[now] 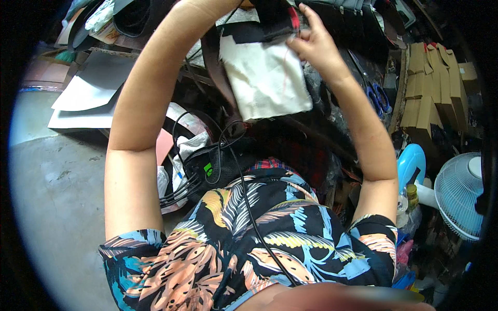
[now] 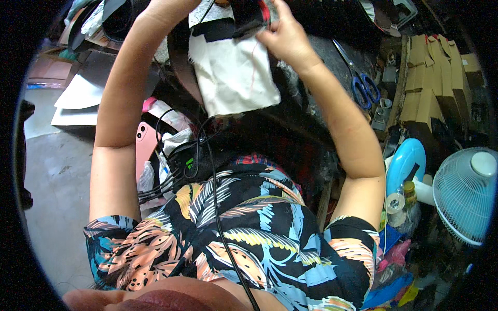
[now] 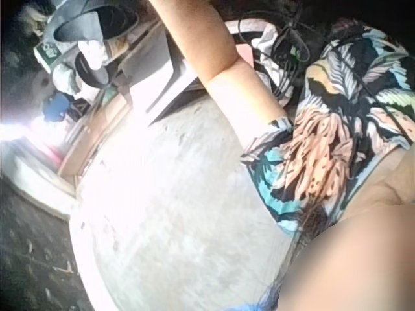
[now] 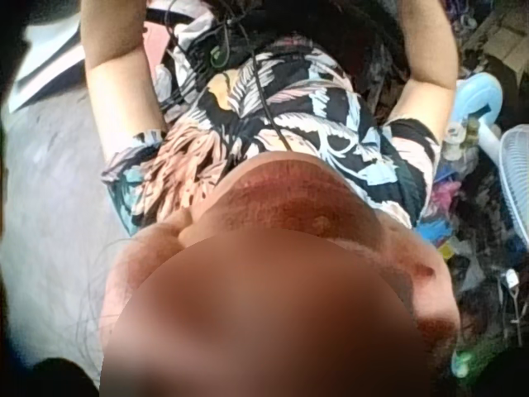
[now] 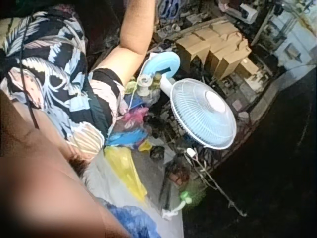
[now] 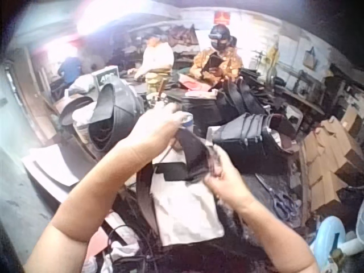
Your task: The person uses scissors to trim a white fabric piece and then hand-sews it into the interior of a black bag. They repeatedly adjust the fabric, cut edges, and stitch along the seam with a needle and thread.
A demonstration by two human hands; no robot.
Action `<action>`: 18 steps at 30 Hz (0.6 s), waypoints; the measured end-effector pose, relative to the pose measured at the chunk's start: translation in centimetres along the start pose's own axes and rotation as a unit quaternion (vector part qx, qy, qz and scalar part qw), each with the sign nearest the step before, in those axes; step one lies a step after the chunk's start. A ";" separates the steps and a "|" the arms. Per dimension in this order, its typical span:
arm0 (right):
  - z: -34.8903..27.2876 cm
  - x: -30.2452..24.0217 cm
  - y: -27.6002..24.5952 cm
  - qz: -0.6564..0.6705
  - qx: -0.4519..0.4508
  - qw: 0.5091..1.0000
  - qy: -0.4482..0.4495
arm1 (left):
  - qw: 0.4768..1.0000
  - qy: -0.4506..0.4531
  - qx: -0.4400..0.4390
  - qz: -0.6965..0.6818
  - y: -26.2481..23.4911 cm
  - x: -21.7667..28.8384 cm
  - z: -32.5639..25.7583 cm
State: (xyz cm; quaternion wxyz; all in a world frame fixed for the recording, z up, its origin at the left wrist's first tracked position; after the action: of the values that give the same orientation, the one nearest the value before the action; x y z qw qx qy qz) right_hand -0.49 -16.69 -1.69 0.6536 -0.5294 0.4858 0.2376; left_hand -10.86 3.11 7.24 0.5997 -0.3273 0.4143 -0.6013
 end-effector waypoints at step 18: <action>0.7 1.8 1.0 -0.416 0.051 0.895 -0.154 | 0.956 -0.058 -0.141 -0.249 6.8 6.3 -8.4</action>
State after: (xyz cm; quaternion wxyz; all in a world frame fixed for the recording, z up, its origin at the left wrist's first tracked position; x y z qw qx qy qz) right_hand -0.30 -16.13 -3.81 0.7853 -0.6061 0.1262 -0.0024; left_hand -15.73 -1.80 -3.17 0.4019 -0.5356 0.3643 -0.6472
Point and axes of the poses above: each hand's wrist, its own z-axis towards the middle knuckle, its own y-axis out of the palm, x = y × z, the point moved 1 cm from there along z, towards the middle knuckle, and after that the axes turned 14 degrees about -x, right-handed, at the moved point
